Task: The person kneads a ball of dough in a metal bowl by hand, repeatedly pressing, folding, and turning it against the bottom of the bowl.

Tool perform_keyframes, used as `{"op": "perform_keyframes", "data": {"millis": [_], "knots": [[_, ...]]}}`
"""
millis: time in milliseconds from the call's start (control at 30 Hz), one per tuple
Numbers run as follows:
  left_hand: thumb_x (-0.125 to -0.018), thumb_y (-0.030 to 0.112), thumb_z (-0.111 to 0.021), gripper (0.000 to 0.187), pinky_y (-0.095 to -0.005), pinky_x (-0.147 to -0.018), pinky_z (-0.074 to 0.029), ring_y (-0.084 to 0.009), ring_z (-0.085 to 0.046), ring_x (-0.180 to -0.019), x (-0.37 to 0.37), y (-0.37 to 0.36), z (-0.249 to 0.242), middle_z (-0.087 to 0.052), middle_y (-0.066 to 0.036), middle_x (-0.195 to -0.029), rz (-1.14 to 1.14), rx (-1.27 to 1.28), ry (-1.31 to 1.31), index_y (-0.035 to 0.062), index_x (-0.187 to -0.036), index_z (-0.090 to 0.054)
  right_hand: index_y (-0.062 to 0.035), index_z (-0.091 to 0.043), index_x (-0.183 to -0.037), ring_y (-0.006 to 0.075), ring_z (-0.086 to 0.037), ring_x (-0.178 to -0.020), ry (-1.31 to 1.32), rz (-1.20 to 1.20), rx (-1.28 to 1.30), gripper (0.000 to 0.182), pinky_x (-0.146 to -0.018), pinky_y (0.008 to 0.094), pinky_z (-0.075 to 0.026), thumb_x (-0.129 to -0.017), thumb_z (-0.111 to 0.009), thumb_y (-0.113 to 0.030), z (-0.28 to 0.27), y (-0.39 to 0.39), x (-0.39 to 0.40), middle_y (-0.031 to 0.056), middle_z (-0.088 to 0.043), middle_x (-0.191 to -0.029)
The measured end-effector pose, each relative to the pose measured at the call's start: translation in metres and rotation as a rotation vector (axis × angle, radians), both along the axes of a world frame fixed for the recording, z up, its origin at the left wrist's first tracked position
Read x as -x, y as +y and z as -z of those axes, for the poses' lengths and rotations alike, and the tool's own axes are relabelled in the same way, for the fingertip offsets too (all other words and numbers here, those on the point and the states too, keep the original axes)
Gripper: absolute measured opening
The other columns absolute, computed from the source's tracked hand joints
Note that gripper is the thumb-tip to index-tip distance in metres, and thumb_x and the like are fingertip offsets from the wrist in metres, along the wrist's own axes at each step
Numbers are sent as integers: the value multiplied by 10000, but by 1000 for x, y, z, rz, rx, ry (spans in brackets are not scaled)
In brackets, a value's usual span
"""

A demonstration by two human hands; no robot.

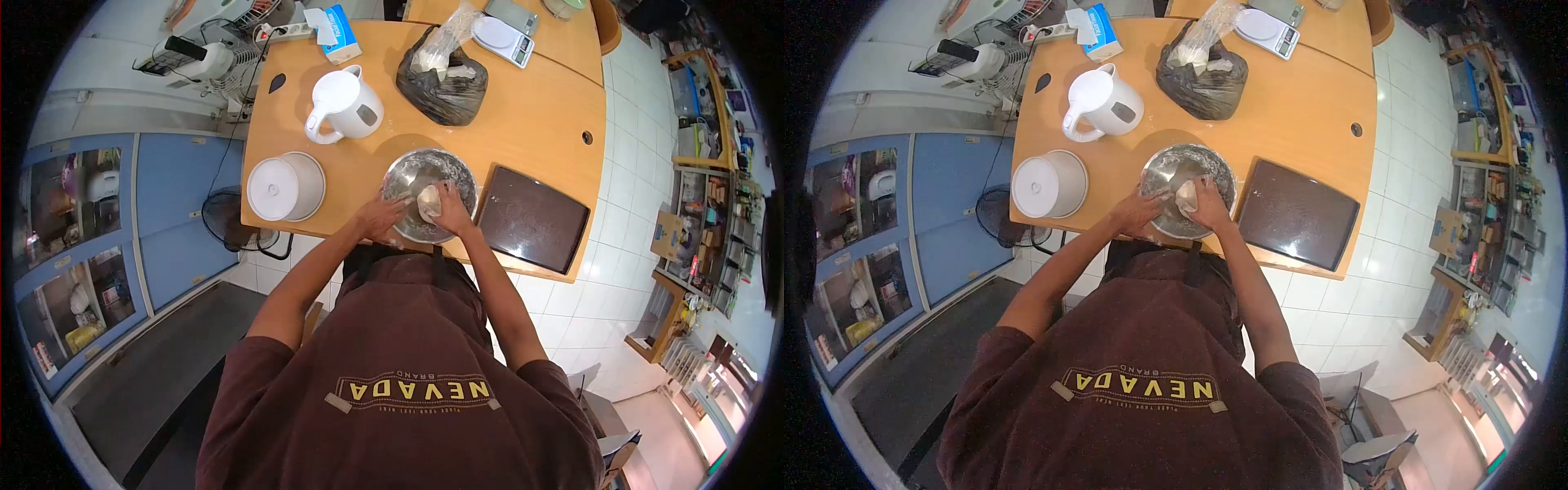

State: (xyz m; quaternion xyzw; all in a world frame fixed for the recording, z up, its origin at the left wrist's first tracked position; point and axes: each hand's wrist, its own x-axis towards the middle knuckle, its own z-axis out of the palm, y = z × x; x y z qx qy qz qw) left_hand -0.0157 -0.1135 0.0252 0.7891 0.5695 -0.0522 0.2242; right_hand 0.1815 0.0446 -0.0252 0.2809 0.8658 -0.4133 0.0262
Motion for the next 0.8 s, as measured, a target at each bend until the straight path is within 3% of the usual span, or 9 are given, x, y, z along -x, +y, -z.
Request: {"op": "perform_keyframes", "data": {"millis": [167,267,467,567,667,800], "knots": [[-927,329,-605,416,-522,-1186,-270,-236,-492,-1354,0,-13,57,-583,-49,-1393,50,-26,123,136,-1295,-627,-52,-368,-1442,523,-463,-1279,5,-46,-86,886,-1053,519,-454,-732,-829,-316,-12,0,-5,327,-404,-1417],[-919,273,-596,380,-463,-1178,-313,-250,-499,-1348,-4,-14,64,-592,-51,-1391,19,-13,99,133,-1270,-634,-65,-360,-1457,541,-478,-1244,-59,-62,-129,906,-1039,531,-449,-726,-824,-330,4,-1,-6,331,-432,-1351],[-923,223,-577,338,-472,-1143,-344,-238,-525,-1309,-12,-16,62,-634,-52,-1299,-41,-79,56,129,-1236,-659,-43,-452,-1271,490,-516,-1193,-67,62,-20,723,-983,532,-474,-678,-834,-200,-17,-1,4,260,-489,-1260],[-931,222,-563,338,-474,-1138,-353,-235,-531,-1302,-21,-15,69,-632,-48,-1304,-80,-69,69,130,-1240,-665,-40,-462,-1202,442,-510,-1187,-62,35,-293,692,-964,518,-477,-638,-844,-159,-20,-13,-4,238,-498,-1224],[-945,216,-537,346,-479,-1135,-358,-234,-539,-1293,-25,-14,64,-635,-48,-1304,-74,-92,74,128,-1256,-661,-34,-456,-1267,427,-493,-1190,-163,-33,-323,770,-982,508,-458,-617,-850,-154,-27,-24,-13,238,-496,-1241],[-936,213,-556,362,-470,-1139,-353,-236,-545,-1287,-28,-9,56,-637,-53,-1311,-92,-62,49,123,-1275,-645,-74,-410,-1418,450,-457,-1273,-226,-56,-331,872,-1053,533,-413,-676,-848,-205,-42,-35,-11,266,-454,-1392]]}}
